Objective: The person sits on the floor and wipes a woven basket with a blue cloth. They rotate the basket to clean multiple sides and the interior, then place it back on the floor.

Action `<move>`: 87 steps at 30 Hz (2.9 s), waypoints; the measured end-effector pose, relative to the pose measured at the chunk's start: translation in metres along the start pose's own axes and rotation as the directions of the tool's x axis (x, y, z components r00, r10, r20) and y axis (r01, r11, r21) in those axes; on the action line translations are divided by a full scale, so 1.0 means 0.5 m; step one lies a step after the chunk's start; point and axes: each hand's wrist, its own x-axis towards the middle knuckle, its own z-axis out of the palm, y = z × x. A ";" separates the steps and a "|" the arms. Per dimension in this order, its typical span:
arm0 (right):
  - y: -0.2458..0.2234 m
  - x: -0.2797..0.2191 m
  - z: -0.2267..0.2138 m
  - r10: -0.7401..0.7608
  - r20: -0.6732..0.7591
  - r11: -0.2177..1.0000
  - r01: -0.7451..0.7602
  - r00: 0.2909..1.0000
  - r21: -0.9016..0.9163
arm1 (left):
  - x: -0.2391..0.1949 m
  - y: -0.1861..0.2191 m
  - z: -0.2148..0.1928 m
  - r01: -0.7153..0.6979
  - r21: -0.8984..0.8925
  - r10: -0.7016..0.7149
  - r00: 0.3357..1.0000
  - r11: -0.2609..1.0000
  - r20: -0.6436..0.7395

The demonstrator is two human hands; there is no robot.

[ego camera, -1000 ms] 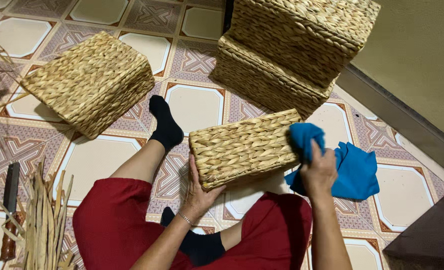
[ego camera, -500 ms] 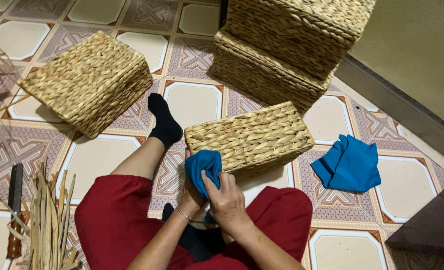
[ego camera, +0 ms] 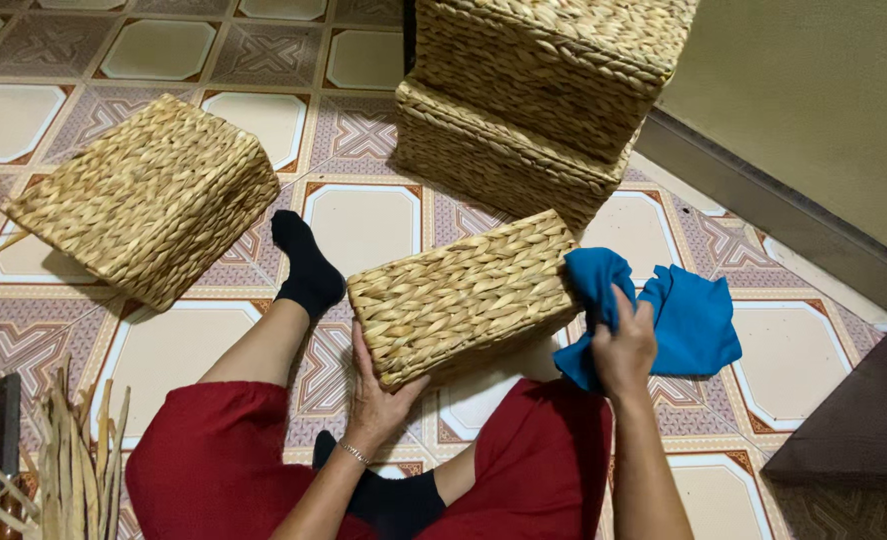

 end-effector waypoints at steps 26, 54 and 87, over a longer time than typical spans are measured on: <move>-0.181 0.068 -0.144 -0.223 -0.196 0.804 0.294 0.955 0.517 | 0.057 -0.113 -0.043 0.481 -0.660 -0.376 0.874 0.578 0.308; -0.471 -0.179 -0.215 -0.637 0.012 0.748 0.614 0.771 0.252 | 0.134 0.215 -0.143 -0.195 -0.133 0.220 0.951 0.972 0.215; -0.393 -0.151 -0.171 -0.627 -0.157 0.749 0.646 0.763 0.149 | 0.102 0.202 -0.122 -0.331 -0.152 0.351 0.927 0.931 0.132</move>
